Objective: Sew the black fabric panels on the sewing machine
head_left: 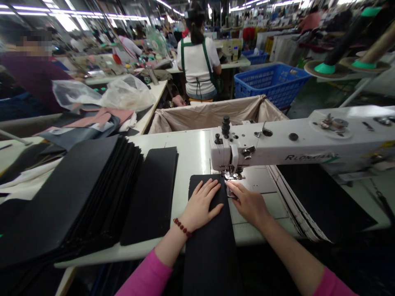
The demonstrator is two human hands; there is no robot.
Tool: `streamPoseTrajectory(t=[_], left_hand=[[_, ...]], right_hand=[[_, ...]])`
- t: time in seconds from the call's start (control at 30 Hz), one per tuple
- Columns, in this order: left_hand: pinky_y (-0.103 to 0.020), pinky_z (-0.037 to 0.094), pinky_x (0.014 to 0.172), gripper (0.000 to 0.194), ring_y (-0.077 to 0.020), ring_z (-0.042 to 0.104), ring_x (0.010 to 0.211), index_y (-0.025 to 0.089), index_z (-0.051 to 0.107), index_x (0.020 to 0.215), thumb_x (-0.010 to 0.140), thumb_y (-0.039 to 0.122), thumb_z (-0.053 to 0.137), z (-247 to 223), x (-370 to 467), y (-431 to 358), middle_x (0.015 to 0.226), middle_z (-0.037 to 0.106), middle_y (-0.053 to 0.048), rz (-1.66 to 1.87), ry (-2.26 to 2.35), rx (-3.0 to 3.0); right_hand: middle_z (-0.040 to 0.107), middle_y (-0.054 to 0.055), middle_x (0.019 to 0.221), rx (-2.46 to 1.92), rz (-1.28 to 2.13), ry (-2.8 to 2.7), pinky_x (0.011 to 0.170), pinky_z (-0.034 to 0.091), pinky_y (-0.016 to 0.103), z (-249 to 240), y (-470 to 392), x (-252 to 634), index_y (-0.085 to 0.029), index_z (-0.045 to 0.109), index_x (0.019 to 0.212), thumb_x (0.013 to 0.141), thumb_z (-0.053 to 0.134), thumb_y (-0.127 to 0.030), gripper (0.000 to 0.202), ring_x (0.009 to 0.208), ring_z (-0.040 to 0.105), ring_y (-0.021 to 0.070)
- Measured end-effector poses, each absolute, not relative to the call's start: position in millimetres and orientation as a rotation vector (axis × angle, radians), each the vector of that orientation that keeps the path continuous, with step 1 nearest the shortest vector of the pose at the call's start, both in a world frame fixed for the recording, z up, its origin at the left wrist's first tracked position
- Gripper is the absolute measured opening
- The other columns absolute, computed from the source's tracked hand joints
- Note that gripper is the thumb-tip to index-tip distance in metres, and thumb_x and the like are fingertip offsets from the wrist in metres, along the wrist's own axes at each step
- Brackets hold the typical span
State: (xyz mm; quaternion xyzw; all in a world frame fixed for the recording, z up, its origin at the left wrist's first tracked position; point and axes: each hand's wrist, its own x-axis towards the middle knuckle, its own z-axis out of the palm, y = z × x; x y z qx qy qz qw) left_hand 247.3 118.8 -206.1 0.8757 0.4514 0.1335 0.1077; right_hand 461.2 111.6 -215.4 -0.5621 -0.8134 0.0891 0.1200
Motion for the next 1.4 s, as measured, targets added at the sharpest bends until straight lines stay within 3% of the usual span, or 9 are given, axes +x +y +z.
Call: streamPoseTrajectory(t=[0.17, 1.23, 1.4], left_hand=[[-0.045, 0.019, 0.118, 0.061, -0.0242, 0.027, 0.141, 0.024, 0.033, 0.145, 0.091, 0.041, 0.054, -208.1, 250.3, 116.1, 0.151, 0.034, -0.006, 0.383, 1.322, 2.569], [-0.046, 0.019, 0.117, 0.059, -0.0242, 0.026, 0.141, 0.027, 0.036, 0.143, 0.09, 0.043, 0.054, -211.3, 246.2, 121.1, 0.151, 0.035, -0.003, 0.392, 1.298, 2.537], [-0.047, 0.026, 0.114, 0.05, -0.0255, 0.036, 0.135, 0.03, 0.044, 0.139, 0.091, 0.039, 0.054, -208.6, 242.2, 123.4, 0.147, 0.041, -0.003, 0.451, 1.297, 2.517]], right_hand=[[0.047, 0.0, 0.142, -1.64, 0.284, -2.426, 0.078, 0.054, 0.031, -215.3, 114.4, 461.2, -0.036, 0.038, 0.141, 0.092, 0.047, -0.024, 0.052, 0.104, 0.062, 0.0203], [0.045, 0.001, 0.144, -1.67, 0.238, -2.451, 0.075, 0.054, 0.032, -219.5, 113.3, 461.4, -0.036, 0.04, 0.14, 0.092, 0.047, -0.026, 0.05, 0.1, 0.064, 0.0212], [0.045, 0.001, 0.144, -1.665, 0.232, -2.45, 0.075, 0.054, 0.032, -218.6, 113.2, 460.9, -0.035, 0.04, 0.141, 0.091, 0.047, -0.025, 0.051, 0.1, 0.063, 0.0212]])
